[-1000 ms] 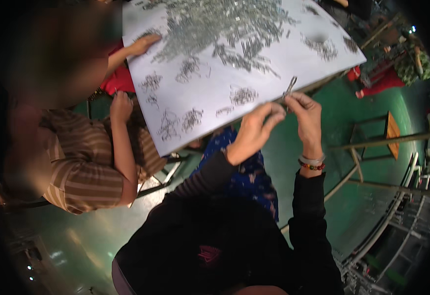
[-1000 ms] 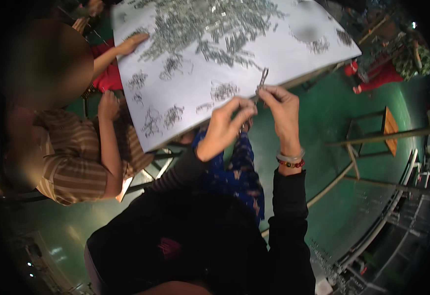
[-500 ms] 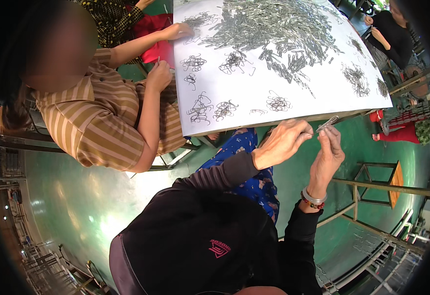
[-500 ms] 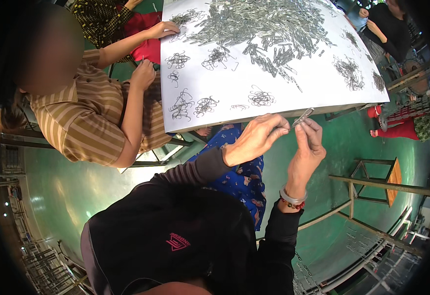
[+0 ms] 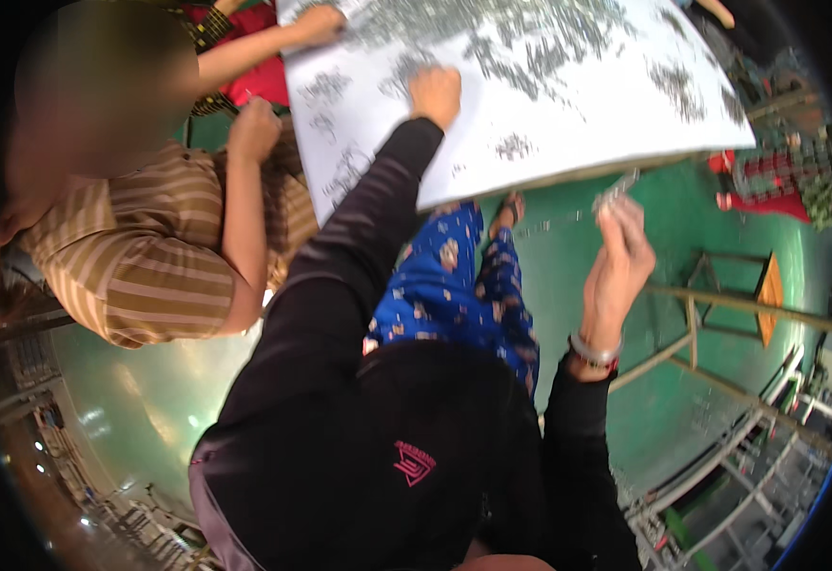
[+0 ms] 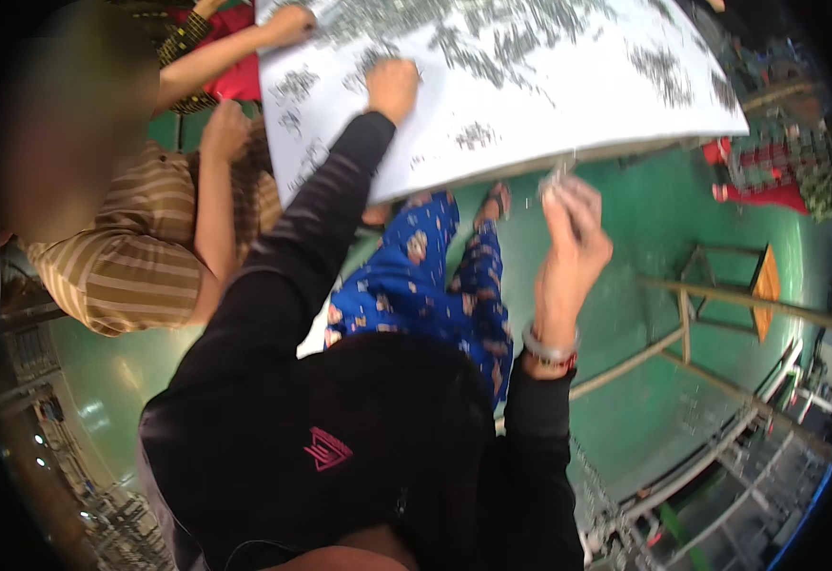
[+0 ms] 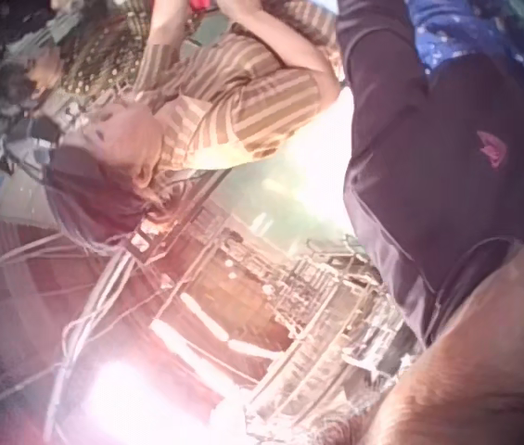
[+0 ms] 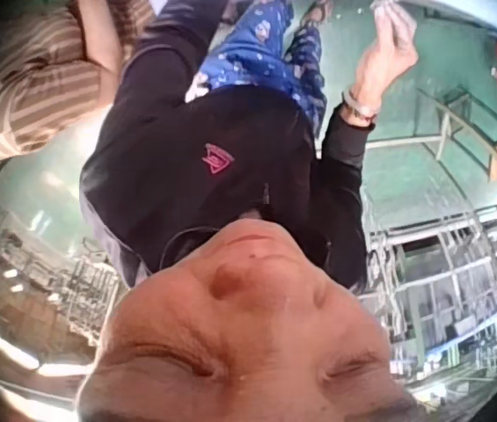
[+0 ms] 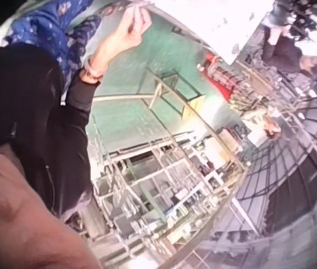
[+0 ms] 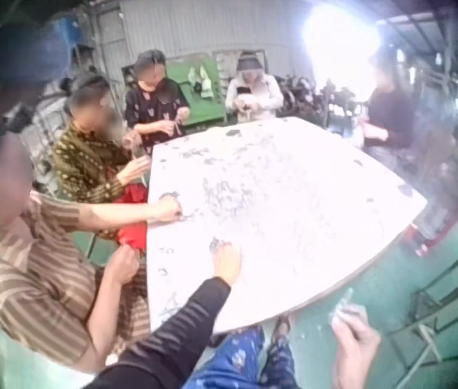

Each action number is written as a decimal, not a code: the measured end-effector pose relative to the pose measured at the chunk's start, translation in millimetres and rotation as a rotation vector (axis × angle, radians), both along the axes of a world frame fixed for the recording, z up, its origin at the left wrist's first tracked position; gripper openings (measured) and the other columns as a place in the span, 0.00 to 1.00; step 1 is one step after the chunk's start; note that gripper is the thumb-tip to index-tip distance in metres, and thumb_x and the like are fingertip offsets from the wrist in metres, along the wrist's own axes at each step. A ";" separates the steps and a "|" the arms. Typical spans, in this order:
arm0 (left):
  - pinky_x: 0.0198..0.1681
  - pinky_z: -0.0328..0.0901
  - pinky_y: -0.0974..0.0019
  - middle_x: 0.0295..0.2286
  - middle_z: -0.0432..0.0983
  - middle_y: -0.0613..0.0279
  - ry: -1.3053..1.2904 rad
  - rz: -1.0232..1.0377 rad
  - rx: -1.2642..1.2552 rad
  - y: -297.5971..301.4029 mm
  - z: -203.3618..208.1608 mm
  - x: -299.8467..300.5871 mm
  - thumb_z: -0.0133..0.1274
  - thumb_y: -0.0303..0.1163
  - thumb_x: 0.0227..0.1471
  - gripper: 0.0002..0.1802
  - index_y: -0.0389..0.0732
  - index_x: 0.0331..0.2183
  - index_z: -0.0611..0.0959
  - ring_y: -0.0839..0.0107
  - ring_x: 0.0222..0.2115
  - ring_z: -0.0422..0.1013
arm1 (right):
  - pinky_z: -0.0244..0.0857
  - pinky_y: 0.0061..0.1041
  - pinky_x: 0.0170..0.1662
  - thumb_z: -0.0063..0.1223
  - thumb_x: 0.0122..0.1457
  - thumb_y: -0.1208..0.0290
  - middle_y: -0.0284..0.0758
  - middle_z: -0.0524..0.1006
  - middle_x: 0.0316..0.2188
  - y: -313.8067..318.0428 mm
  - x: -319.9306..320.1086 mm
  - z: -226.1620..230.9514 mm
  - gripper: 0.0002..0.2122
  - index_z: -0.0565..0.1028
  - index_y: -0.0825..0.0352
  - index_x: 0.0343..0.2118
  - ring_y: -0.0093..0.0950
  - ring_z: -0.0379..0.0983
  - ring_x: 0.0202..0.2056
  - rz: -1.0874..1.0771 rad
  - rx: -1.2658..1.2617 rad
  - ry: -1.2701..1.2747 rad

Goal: The person sorts small metal pieces on a table and attaches them to long vertical strings hanging from a rack.

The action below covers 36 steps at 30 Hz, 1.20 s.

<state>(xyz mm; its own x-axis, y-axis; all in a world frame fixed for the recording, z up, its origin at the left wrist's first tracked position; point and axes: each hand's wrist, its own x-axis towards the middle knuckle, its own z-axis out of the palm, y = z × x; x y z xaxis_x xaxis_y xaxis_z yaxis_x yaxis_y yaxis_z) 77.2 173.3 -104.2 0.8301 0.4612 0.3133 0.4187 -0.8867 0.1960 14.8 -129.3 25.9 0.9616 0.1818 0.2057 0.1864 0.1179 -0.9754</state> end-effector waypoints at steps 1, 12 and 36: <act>0.36 0.65 0.50 0.30 0.74 0.49 -0.024 -0.034 0.036 1.7 0.4 -4.3 0.48 0.23 0.39 0.08 0.39 0.26 0.81 0.52 0.36 0.70 | 0.61 0.20 0.45 0.52 0.50 0.82 0.37 0.73 0.36 1.7 2.5 -0.7 0.05 0.75 0.78 0.31 0.24 0.68 0.39 -0.007 -0.008 0.003; 0.30 0.66 0.67 0.25 0.75 0.59 -0.433 -0.669 -1.115 -127.5 149.3 -74.8 0.50 0.37 0.51 0.13 0.36 0.29 0.79 0.72 0.26 0.71 | 0.64 0.19 0.43 0.58 0.48 0.82 0.34 0.73 0.35 -2.1 15.6 -19.6 0.06 0.79 0.71 0.31 0.21 0.68 0.38 -0.024 0.088 -0.029; 0.35 0.64 0.72 0.28 0.74 0.61 -0.407 -0.633 -1.365 -173.1 145.0 -98.3 0.42 0.26 0.58 0.05 0.36 0.36 0.70 0.78 0.31 0.68 | 0.64 0.20 0.37 0.55 0.52 0.74 0.41 0.75 0.30 2.4 94.0 -43.7 0.09 0.77 0.72 0.36 0.26 0.72 0.34 -0.094 -0.379 -0.114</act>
<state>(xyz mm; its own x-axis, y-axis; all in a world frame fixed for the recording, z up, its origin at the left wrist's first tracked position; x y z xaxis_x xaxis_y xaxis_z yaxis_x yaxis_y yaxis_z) -21.1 0.2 40.8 0.9587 0.1940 0.2080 -0.2207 0.0458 0.9743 108.8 -126.9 -17.8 0.9525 0.1777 0.2473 0.2887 -0.2689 -0.9189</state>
